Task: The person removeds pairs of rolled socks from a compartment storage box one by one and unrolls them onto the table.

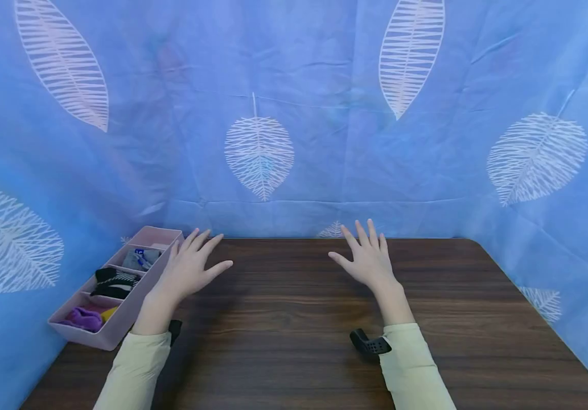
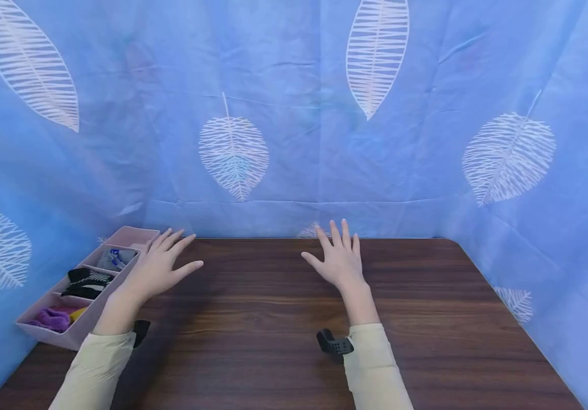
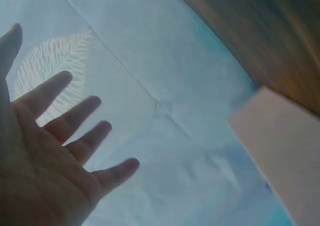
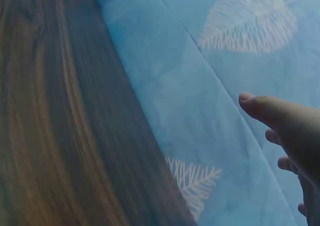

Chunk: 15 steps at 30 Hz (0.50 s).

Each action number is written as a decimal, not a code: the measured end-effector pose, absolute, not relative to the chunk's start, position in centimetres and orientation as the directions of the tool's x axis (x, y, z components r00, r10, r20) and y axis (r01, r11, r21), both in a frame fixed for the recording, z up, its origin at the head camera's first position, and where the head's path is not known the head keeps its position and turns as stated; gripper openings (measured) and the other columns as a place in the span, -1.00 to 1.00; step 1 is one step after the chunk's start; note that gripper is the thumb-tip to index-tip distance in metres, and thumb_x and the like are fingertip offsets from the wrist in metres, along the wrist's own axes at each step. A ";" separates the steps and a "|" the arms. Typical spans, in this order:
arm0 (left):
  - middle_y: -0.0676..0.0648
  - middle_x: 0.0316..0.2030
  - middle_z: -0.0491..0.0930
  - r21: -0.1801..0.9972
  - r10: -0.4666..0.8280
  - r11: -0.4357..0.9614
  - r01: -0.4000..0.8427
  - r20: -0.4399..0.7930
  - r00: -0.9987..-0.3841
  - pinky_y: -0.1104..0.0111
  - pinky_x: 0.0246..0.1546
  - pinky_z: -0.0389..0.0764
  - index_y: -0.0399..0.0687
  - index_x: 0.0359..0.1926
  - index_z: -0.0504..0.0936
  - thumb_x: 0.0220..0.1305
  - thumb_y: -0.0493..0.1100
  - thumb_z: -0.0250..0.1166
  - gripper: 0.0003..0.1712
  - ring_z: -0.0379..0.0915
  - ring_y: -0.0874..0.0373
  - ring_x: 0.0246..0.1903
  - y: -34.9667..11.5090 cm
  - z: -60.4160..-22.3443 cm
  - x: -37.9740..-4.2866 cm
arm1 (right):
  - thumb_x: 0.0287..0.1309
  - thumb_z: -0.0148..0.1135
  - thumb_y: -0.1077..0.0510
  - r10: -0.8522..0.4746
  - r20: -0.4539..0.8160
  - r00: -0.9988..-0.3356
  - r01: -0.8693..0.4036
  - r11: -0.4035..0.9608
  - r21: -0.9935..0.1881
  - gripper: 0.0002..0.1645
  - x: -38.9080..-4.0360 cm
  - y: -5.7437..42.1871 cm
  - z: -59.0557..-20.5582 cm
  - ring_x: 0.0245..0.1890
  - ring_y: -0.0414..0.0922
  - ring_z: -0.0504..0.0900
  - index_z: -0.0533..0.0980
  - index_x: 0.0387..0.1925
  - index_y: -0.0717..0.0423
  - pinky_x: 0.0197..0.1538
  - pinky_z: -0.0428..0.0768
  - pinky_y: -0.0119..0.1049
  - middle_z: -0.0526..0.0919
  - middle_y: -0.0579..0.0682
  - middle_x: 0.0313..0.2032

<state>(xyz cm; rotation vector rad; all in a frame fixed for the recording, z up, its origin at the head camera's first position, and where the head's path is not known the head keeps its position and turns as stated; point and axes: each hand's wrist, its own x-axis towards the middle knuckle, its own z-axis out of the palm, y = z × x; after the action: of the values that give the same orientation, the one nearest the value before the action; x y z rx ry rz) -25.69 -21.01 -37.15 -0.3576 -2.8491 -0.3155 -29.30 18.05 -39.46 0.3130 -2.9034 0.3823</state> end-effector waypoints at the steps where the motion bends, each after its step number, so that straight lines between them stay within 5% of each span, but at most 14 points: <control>1: -0.27 0.43 0.22 0.158 0.225 0.947 0.281 0.303 -0.926 -0.34 0.37 -0.15 0.03 0.43 0.30 0.24 0.36 0.18 -0.14 -0.06 -0.28 0.47 -21.4 -37.1 -25.1 | 0.25 -0.04 -0.47 -0.187 0.223 -0.957 -0.237 0.945 -0.225 -0.02 -29.2 17.8 -39.3 0.55 0.18 -0.39 -0.02 0.54 -0.15 0.47 -0.29 0.29 -0.15 0.15 0.55; 10: -0.22 0.08 0.59 -0.037 0.325 0.932 0.361 0.529 -0.784 -0.27 0.21 0.29 -0.06 0.13 0.60 0.10 0.13 0.41 -0.38 0.44 -0.23 0.14 -26.0 -37.5 -20.0 | 0.25 -0.05 -0.47 -0.266 0.254 -0.930 -0.319 0.927 -0.196 -0.06 -28.2 14.9 -38.6 0.56 0.13 -0.34 0.05 0.52 -0.17 0.49 -0.23 0.25 -0.05 0.11 0.54; 15: -0.19 -0.10 0.67 -0.113 0.371 0.915 0.388 0.616 -0.695 -0.24 0.05 0.42 -0.08 -0.04 0.68 0.33 0.45 -0.06 -0.24 0.53 -0.20 -0.04 -29.1 -37.3 -17.5 | 0.24 -0.05 -0.48 -0.333 0.277 -0.901 -0.382 0.913 -0.144 -0.08 -27.5 12.7 -38.8 0.56 0.13 -0.26 0.07 0.51 -0.21 0.50 -0.18 0.22 0.01 0.09 0.53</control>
<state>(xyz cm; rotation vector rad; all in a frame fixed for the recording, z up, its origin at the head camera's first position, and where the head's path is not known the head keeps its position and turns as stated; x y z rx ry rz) -17.47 -29.06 -37.26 -0.5385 -2.4056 -0.0339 -27.50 12.72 -38.85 0.5371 -2.8284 0.2858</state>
